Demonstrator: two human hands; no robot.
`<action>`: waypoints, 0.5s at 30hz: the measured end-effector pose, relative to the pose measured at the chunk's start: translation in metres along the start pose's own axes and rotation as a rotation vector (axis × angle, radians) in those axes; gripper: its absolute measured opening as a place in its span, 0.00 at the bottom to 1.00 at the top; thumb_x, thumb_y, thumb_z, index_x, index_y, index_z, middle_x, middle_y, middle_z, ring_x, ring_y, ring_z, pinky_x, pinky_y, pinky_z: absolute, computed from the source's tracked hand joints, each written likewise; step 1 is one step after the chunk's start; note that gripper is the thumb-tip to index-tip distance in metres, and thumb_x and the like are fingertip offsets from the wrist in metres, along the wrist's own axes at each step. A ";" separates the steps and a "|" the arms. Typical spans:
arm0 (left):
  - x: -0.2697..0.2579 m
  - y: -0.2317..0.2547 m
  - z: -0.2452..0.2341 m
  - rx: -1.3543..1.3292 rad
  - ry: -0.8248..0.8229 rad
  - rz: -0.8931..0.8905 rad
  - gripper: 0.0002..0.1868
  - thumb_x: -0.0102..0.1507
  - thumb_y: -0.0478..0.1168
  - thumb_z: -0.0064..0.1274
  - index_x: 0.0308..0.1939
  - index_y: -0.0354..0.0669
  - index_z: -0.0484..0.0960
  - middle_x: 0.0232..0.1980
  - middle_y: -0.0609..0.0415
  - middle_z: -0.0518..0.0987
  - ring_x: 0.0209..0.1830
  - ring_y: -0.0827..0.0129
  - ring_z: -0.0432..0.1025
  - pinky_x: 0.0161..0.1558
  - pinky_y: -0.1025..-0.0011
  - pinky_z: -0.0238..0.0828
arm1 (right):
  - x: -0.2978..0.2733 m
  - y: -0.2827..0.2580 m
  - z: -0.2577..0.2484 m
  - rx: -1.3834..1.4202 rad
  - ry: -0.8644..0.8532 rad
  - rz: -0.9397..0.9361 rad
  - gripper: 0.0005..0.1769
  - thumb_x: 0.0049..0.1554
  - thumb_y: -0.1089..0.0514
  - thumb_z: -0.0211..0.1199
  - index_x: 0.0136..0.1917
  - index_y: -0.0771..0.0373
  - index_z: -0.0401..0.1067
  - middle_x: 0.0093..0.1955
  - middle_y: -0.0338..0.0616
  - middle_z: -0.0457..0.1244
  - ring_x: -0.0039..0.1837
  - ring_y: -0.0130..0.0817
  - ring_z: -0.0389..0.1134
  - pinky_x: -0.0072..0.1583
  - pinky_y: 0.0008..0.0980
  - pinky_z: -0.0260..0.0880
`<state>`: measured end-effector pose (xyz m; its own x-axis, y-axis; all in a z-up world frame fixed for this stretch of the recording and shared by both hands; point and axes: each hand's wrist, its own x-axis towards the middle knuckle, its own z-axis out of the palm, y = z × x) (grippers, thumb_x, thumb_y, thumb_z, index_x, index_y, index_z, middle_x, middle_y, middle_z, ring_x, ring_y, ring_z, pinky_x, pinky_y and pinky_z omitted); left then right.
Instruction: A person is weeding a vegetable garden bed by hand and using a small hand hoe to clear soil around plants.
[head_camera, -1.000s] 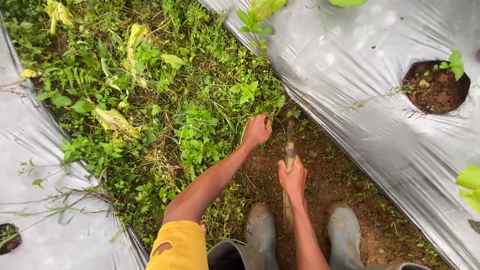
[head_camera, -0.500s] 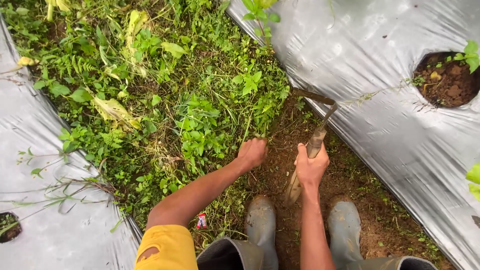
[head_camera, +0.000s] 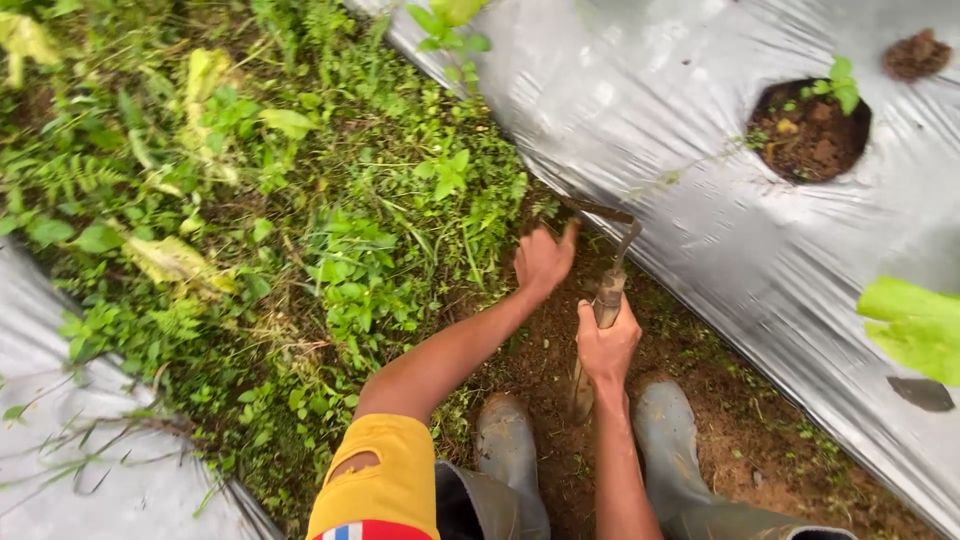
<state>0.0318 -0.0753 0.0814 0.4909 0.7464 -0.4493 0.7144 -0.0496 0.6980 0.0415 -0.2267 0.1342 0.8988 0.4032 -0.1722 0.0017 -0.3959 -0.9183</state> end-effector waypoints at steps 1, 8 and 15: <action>0.007 0.004 0.007 -0.042 0.009 -0.111 0.38 0.69 0.64 0.41 0.43 0.27 0.83 0.40 0.30 0.81 0.42 0.40 0.81 0.40 0.47 0.76 | 0.001 -0.002 -0.004 0.008 -0.014 0.000 0.08 0.54 0.65 0.62 0.33 0.61 0.68 0.22 0.45 0.59 0.25 0.32 0.63 0.32 0.32 0.61; 0.073 -0.039 0.064 -0.625 -0.121 -0.228 0.28 0.76 0.51 0.37 0.40 0.29 0.82 0.30 0.41 0.83 0.25 0.61 0.81 0.26 0.67 0.85 | 0.006 0.024 -0.012 -0.012 0.004 0.016 0.07 0.53 0.65 0.63 0.34 0.62 0.69 0.24 0.46 0.60 0.26 0.35 0.63 0.32 0.35 0.62; 0.083 -0.057 0.058 -0.461 -0.134 -0.093 0.18 0.71 0.39 0.45 0.35 0.28 0.83 0.28 0.40 0.82 0.26 0.60 0.81 0.21 0.67 0.83 | 0.003 0.014 -0.011 0.003 -0.042 -0.016 0.07 0.56 0.65 0.61 0.36 0.61 0.68 0.25 0.45 0.60 0.27 0.33 0.64 0.32 0.34 0.63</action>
<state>0.0610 -0.0494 -0.0277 0.5171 0.6404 -0.5678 0.4777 0.3345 0.8124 0.0489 -0.2396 0.1250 0.8793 0.4440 -0.1723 0.0147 -0.3869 -0.9220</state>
